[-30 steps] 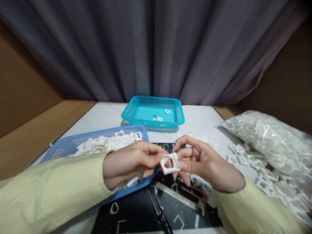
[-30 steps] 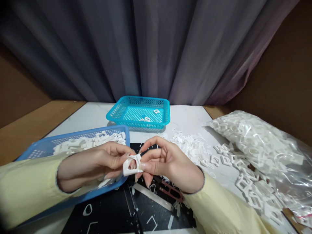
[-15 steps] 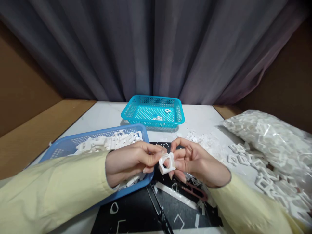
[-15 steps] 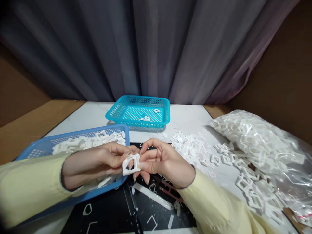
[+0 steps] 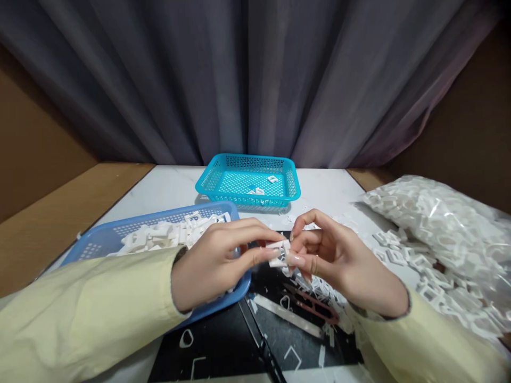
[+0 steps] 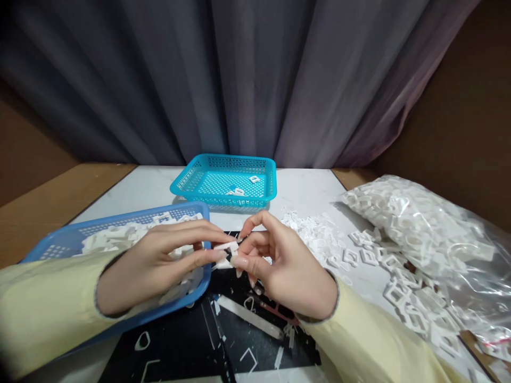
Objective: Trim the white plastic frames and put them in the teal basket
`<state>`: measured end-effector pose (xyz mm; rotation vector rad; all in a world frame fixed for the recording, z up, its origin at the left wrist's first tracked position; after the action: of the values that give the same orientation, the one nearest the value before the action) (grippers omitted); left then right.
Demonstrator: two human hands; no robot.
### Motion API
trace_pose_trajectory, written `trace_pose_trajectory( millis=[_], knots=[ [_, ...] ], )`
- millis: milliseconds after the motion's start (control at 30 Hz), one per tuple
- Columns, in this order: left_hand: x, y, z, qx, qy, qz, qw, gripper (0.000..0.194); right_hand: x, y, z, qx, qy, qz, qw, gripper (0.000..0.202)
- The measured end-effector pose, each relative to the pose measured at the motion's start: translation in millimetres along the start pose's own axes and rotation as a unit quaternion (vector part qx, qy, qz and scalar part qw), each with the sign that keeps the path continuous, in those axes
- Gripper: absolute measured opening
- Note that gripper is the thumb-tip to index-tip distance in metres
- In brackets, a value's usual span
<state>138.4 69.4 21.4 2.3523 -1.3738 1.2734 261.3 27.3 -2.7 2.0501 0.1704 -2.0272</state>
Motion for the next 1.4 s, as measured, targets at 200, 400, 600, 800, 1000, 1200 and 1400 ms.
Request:
trace_pose_trajectory(
  millis=[200, 400, 600, 800, 1000, 1200, 1400],
  knots=[
    [2, 4, 1.9, 0.014, -0.028, -0.036, 0.999, 0.013, -11, 8, 1, 0.048, 0.143, -0.042, 0.988, 0.023],
    [-16, 4, 12.8, -0.030, 0.199, -0.194, 0.960, 0.009, -15, 12, 4, 0.039, 0.159, -0.058, 0.985, 0.023],
    [-17, 5, 15.8, -0.026, 0.379, -0.193, 0.905, 0.000, -7, 4, 3, -0.038, -0.037, -0.013, 0.999, 0.020],
    [-21, 8, 22.2, -0.056, 0.434, -0.236, 0.868, 0.008, 13, -14, 3, -0.102, -0.162, 0.005, 0.982, 0.024],
    [-27, 8, 21.1, -0.060, 0.412, -0.212, 0.884, 0.014, 24, -19, 8, -0.119, -0.190, 0.003, 0.975, 0.024],
    [-25, 8, 17.0, -0.058, 0.377, -0.188, 0.905, 0.010, 24, -17, 12, -0.106, -0.206, -0.006, 0.973, 0.027],
    [-19, 4, 7.2, 0.006, 0.347, -0.162, 0.924, 0.005, 18, -12, 7, -0.041, -0.178, -0.004, 0.983, 0.020]
  ],
)
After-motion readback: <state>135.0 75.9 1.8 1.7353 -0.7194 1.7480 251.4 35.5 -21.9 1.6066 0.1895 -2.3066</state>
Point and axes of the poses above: each hand's wrist, its own y-axis away from the middle knuckle, its own z-axis out of the palm, x = y × z, the point moved 6 cm from there along -y, towards the middle knuckle, and after that the axes turned 4 degrees about z, right-handed, at the moved point
